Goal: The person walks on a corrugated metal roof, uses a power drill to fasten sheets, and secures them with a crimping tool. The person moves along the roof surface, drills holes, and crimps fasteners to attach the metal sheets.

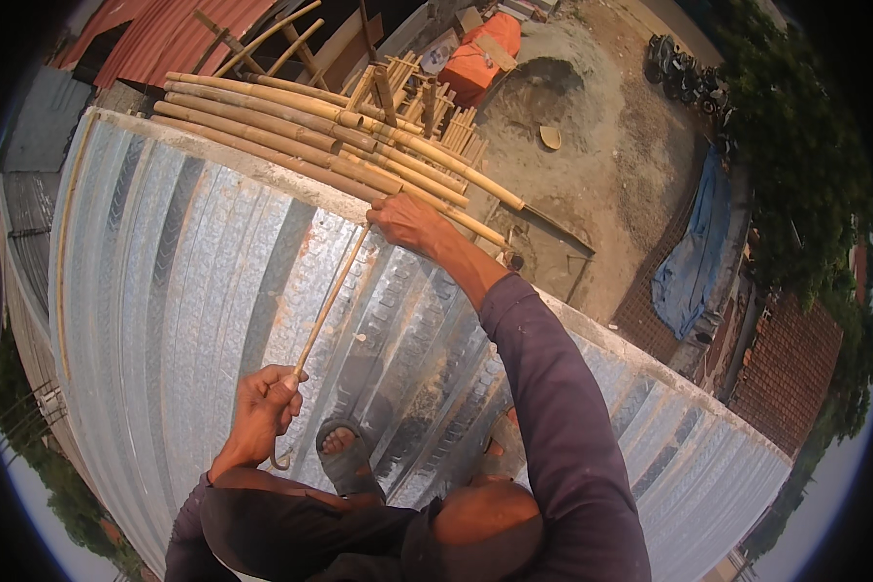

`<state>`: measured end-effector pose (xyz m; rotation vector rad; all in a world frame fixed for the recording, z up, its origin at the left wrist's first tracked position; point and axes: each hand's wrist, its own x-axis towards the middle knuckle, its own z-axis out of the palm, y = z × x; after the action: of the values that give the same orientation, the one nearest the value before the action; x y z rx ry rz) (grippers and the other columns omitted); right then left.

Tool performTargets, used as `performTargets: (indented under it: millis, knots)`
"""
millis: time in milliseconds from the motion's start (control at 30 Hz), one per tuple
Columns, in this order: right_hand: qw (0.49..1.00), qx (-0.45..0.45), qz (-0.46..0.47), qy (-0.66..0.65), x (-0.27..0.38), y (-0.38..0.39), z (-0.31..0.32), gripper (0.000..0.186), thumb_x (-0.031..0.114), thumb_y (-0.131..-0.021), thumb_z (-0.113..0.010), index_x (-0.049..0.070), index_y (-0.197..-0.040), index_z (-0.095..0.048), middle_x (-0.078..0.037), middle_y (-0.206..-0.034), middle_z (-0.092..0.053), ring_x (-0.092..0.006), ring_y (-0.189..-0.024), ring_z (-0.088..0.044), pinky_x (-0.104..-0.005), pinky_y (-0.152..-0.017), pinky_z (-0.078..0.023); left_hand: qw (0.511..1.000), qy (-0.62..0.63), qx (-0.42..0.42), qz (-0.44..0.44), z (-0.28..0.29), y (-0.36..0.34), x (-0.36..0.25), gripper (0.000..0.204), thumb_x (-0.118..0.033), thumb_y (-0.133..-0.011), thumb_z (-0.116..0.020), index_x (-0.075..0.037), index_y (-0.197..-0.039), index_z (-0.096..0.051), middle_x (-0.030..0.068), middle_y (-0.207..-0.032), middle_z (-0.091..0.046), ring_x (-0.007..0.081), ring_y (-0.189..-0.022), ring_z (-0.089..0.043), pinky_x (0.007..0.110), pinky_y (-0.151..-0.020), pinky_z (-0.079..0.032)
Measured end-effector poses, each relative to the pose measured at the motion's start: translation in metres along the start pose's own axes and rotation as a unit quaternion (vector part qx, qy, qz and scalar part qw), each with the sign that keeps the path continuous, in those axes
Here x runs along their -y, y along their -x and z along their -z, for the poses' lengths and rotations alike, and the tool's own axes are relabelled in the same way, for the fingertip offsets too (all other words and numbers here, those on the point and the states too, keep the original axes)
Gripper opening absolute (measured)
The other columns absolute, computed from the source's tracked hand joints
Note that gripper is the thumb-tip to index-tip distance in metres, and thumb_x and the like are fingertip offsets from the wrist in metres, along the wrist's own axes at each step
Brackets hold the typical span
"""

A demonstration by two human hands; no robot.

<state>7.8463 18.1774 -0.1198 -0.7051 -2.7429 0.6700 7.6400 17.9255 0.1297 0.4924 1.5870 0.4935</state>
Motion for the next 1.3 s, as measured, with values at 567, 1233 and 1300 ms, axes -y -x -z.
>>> performTargets:
  millis: [567,1233,1300]
  knots:
    - [0.998,0.003,-0.047,-0.048,0.002,0.003,0.003,0.017,0.002,-0.083,-0.053,-0.001,-0.090,-0.069,-0.022,-0.086,-0.068,-0.0396,-0.084,-0.068,-0.0471,-0.072,-0.054,0.920,-0.313,-0.222,-0.076,0.030,-0.128,0.178,0.034,-0.029,-0.094,-0.058,0.004,-0.088,-0.069,0.0242,-0.074,-0.066,0.0403,-0.075,-0.066,0.047,-0.068,-0.048]
    - [0.990,-0.038,-0.074,-0.112,0.008,0.001,0.007,0.026,-0.002,-0.072,-0.058,-0.003,-0.096,-0.068,-0.026,-0.091,-0.068,-0.0438,-0.087,-0.067,-0.0496,-0.077,-0.054,0.941,-0.206,-0.192,-0.190,-0.005,-0.111,0.145,0.045,-0.022,-0.090,-0.069,-0.004,-0.130,-0.056,0.0145,-0.092,-0.067,0.0259,-0.072,-0.065,0.038,-0.067,-0.052]
    - [0.990,-0.035,-0.080,-0.107,0.009,0.003,0.008,0.027,-0.001,-0.073,-0.059,-0.002,-0.098,-0.069,-0.025,-0.092,-0.068,-0.0435,-0.088,-0.067,-0.0497,-0.077,-0.054,0.935,-0.197,-0.204,-0.214,-0.013,-0.118,0.138,0.046,-0.025,-0.091,-0.069,-0.005,-0.130,-0.056,0.0141,-0.090,-0.067,0.0254,-0.070,-0.064,0.038,-0.067,-0.051]
